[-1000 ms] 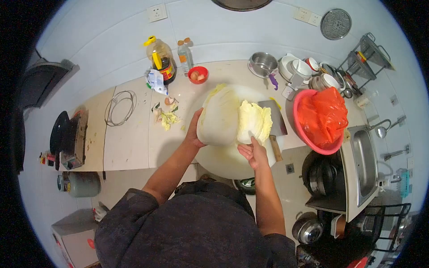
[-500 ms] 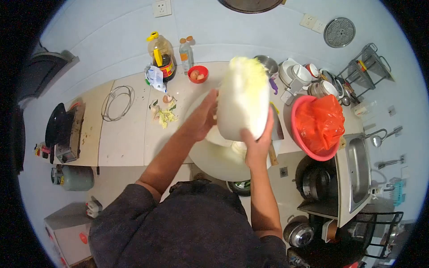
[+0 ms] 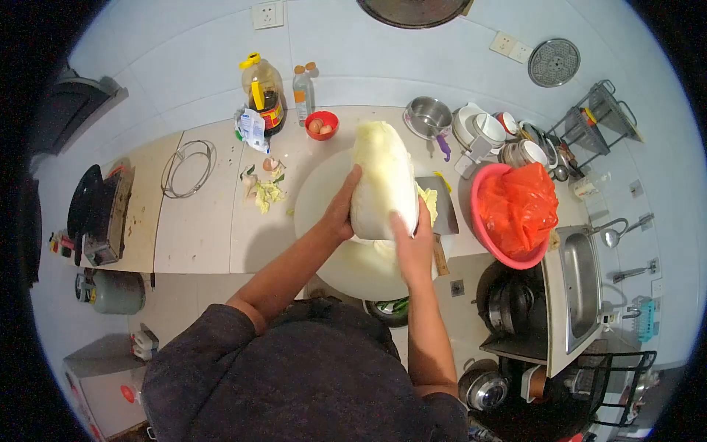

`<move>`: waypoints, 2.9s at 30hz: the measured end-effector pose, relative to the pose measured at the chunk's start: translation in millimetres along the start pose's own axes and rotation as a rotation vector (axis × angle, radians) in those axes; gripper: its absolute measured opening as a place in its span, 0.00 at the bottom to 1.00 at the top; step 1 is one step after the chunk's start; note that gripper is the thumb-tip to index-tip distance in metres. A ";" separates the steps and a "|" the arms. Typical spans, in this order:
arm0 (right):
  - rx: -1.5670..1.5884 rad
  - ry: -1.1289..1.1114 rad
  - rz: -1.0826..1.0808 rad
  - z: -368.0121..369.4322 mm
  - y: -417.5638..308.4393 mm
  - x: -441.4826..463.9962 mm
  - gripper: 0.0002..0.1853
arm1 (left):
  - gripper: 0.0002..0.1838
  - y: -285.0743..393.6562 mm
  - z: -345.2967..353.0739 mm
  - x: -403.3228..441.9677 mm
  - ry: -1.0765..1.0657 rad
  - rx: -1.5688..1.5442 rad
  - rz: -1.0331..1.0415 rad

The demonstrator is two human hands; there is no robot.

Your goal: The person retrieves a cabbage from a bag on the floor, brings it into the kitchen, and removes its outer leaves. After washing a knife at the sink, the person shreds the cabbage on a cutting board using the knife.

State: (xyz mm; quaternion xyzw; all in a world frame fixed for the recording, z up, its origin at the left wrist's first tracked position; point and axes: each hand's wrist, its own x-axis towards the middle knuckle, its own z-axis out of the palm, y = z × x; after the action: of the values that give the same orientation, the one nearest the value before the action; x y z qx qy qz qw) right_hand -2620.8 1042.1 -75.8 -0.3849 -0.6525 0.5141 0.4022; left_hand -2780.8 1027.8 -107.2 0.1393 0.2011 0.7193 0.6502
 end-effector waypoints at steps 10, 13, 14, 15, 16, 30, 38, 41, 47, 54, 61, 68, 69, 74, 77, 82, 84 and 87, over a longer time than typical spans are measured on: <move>-0.503 0.074 -0.286 6.0 15.0 -11.0 0.30 | 0.35 -5.6 -26.2 -10.1 0.054 0.185 -0.001; -0.567 0.073 -0.271 8.6 11.8 -13.2 0.28 | 0.35 -2.2 -26.5 -13.9 0.079 0.251 0.003; -0.577 0.069 -0.247 8.6 8.7 -13.7 0.28 | 0.35 -2.2 -27.9 -13.7 0.074 0.244 -0.004; -0.562 0.043 -0.198 8.6 3.9 -14.5 0.28 | 0.35 -2.9 -30.5 -13.2 0.070 0.235 -0.012; -0.548 0.018 -0.149 8.7 -2.0 -15.3 0.28 | 0.35 -3.5 -33.1 -13.0 0.065 0.227 -0.019; -0.405 -0.086 -0.013 -12.2 8.8 -0.3 0.27 | 0.30 -1.1 -61.2 -27.4 0.038 0.050 -0.181; -0.582 0.177 -0.264 -39.6 2.5 25.0 0.22 | 0.30 6.9 -104.1 -35.0 0.077 0.059 -0.217; -0.161 0.260 -0.026 -56.0 30.0 41.1 0.20 | 0.30 13.8 -112.0 -46.3 0.078 -0.016 -0.176; 0.899 0.215 0.590 -14.1 93.7 27.4 0.24 | 0.31 34.0 -99.0 -49.5 0.007 -0.040 -0.092; -0.230 -0.207 0.689 -41.4 56.3 16.1 0.27 | 0.30 30.7 -80.5 -36.0 0.015 -0.118 -0.112; -0.367 -0.086 -0.311 19.8 3.1 -8.2 0.46 | 0.39 29.7 -12.1 -26.2 0.139 0.302 0.034; 0.807 -0.126 -0.112 6.6 -31.3 2.7 0.39 | 0.39 60.1 26.4 -26.3 0.027 0.649 0.304; 0.873 -0.144 0.002 4.9 -29.8 3.5 0.36 | 0.38 51.1 26.2 -24.2 0.006 0.446 0.208; 0.449 -0.004 0.117 10.1 4.4 8.2 0.31 | 0.31 18.8 10.4 -14.2 -0.041 -0.106 -0.039; 0.051 -0.049 -0.102 2.7 6.0 3.1 0.30 | 0.30 7.6 -3.0 -9.2 0.030 -0.083 -0.032; -0.143 0.010 -0.172 11.5 9.2 -4.0 0.31 | 0.29 -3.0 -15.5 -6.3 0.082 0.013 -0.011; -0.170 -0.011 -0.164 10.2 4.1 -6.8 0.30 | 0.30 -2.6 -20.1 -11.6 0.073 0.050 -0.014; -0.246 0.004 -0.148 10.5 7.1 -9.5 0.29 | 0.31 -6.4 -23.9 -14.9 0.148 0.132 0.009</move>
State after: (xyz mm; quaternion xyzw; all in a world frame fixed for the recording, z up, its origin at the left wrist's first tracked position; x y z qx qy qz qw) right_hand -2626.3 1030.8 -85.5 -0.3830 -0.7364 0.3983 0.3903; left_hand -2784.5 1010.9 -130.3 0.1291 0.2949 0.7157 0.6198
